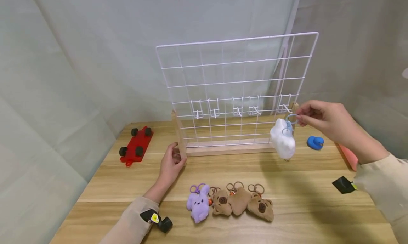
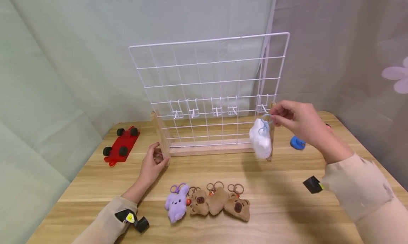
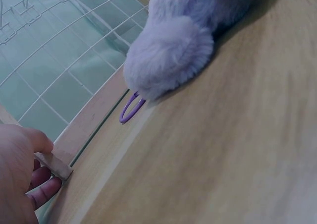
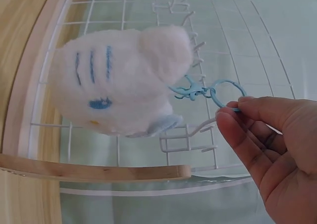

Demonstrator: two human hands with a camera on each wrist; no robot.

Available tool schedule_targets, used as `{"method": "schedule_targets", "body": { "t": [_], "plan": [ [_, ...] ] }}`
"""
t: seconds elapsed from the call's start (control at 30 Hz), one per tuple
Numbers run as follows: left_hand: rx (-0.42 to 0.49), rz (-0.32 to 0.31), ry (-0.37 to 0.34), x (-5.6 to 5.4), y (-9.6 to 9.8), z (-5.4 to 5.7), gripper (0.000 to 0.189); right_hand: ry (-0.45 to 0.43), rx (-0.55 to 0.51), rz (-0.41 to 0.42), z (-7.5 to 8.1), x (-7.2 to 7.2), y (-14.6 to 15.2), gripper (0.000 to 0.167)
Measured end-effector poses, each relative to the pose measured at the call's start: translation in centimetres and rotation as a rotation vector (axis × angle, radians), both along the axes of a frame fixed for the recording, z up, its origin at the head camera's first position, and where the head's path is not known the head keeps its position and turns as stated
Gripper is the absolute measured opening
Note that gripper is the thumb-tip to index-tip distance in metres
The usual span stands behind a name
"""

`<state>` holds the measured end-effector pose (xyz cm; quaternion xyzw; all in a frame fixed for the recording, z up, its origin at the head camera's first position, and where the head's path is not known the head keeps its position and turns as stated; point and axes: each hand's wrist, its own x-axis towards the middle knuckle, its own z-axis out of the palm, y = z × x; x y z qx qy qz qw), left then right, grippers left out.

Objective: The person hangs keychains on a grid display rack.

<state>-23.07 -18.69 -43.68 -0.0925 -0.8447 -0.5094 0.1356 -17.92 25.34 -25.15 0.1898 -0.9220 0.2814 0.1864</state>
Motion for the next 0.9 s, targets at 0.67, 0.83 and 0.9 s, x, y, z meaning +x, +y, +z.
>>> {"method": "schedule_targets", "body": {
  "t": [0.67,0.83,0.9],
  "plan": [
    [-0.022,0.005,0.024,0.3,0.0,-0.1,0.059,-0.062,-0.016,-0.026,-0.7,-2.5,0.4,0.014],
    [-0.002,0.004,0.023,0.4,0.0,0.0,0.059,-0.037,-0.022,-0.029,-1.0,-2.7,0.2,0.011],
    [0.007,0.004,0.024,0.4,0.0,0.0,0.059,-0.034,-0.018,-0.031,-0.9,-2.8,0.2,0.011]
  ]
}}
